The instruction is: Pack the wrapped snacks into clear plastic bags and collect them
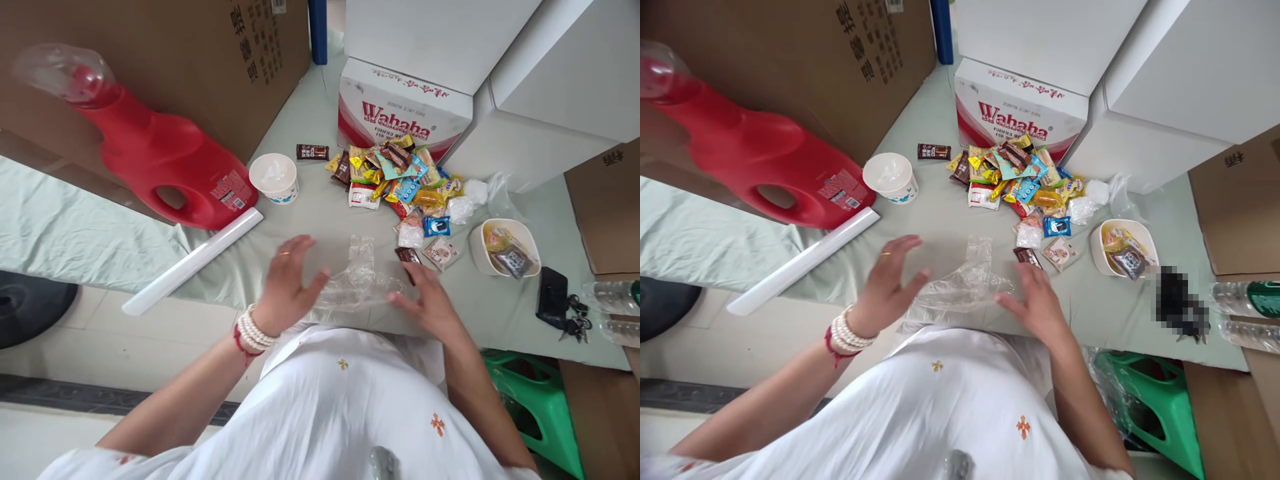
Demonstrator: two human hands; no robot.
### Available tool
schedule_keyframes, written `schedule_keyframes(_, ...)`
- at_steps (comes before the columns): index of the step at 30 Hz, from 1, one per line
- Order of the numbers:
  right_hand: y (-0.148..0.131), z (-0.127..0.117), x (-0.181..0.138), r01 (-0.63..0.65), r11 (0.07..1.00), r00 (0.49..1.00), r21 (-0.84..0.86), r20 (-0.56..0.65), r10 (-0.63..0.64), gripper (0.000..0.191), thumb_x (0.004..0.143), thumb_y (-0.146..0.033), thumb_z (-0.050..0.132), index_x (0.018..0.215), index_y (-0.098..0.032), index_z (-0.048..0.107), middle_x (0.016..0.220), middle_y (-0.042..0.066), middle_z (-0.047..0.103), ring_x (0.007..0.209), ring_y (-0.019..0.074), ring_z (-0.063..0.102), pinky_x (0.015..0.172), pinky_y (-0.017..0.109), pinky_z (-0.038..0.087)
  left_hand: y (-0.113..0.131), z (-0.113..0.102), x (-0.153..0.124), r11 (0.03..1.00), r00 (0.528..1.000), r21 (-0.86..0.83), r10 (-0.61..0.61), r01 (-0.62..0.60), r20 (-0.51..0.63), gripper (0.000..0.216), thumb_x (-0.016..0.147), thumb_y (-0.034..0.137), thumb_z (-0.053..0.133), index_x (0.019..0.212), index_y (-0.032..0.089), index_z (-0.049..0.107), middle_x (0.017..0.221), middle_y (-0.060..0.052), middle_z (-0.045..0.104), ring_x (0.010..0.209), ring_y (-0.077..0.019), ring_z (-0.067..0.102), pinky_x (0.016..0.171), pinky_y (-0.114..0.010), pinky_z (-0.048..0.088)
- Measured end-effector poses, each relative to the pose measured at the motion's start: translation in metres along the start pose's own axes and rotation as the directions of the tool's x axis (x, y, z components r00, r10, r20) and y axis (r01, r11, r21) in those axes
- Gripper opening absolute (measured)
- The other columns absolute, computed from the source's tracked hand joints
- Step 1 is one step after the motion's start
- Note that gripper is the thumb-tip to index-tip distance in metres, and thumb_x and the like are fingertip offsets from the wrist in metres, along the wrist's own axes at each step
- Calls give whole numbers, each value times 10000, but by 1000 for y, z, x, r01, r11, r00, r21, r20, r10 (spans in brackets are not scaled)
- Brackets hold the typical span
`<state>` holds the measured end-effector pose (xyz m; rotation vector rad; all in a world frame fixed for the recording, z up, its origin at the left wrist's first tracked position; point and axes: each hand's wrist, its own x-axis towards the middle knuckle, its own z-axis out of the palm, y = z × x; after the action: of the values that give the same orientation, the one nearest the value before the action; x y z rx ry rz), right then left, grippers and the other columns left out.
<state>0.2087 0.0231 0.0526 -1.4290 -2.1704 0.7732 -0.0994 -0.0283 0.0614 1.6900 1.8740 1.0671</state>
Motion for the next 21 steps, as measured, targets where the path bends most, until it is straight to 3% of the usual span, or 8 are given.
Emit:
schedule_keyframes(3,-18,31,23,38,999,995,-15,95,-37,483,858,-614,740,1163,-240,745,1145,141,739,1083,327,649,953,461,516,10,36,9,998,986,-50,-17,26,165,378,689,441,827,960,220,684,1013,-114,712,1050,-342,644,1000,-482,483)
schedule_keyframes(6,-18,45,32,-23,992,999,122,40,18,321,982,-488,581,884,-226,740,838,71,719,825,231,642,794,350,494,0,57,11,963,947,-188,-132,193,294,376,832,472,698,610,218,532,564,6,484,602,-177,515,680,-320,454)
schedule_keyframes(11,14,31,12,-231,861,907,454,-221,359,387,942,-568,608,898,-193,695,688,-9,595,622,149,487,621,270,395,-20,58,18,687,888,-574,-419,446,189,415,937,608,510,770,230,552,529,78,326,454,-116,310,458,-244,300)
schedule_keyframes(14,36,29,-9,-348,805,864,480,-170,475,428,895,-611,630,877,-186,684,642,-27,542,592,141,432,599,268,369,-29,59,19,689,824,-497,-558,528,102,420,974,588,410,786,235,537,553,68,333,445,-133,324,443,-273,335)
schedule_keyframes(16,45,30,-21,-433,796,866,424,-49,497,446,864,-626,638,883,-184,697,635,-23,551,588,148,441,591,271,369,-34,58,15,734,812,-414,-583,538,24,303,915,520,549,872,221,578,626,38,444,533,-161,446,550,-312,444)
schedule_keyframes(18,49,30,-28,-476,805,866,353,30,499,455,859,-625,631,927,-183,715,672,-7,598,612,161,482,607,277,390,-37,53,9,845,846,-290,-507,449,-166,315,814,417,688,1024,195,608,814,-33,590,759,-217,585,771,-387,522)
schedule_keyframes(20,48,28,-28,-472,829,873,300,28,487,454,878,-615,612,973,-185,724,736,11,648,661,174,532,649,282,421,-37,47,5,970,918,-25,-238,243,-317,361,818,352,690,1126,176,629,1030,-115,662,1025,-284,619,982,-474,482)
schedule_keyframes(21,47,26,-25,-461,841,878,283,10,478,451,890,-610,600,979,-186,725,756,18,661,683,178,549,669,284,431,-36,45,4,989,959,117,-54,89,-278,317,861,333,651,1137,178,652,1092,-135,682,1111,-301,615,1043,-498,447)
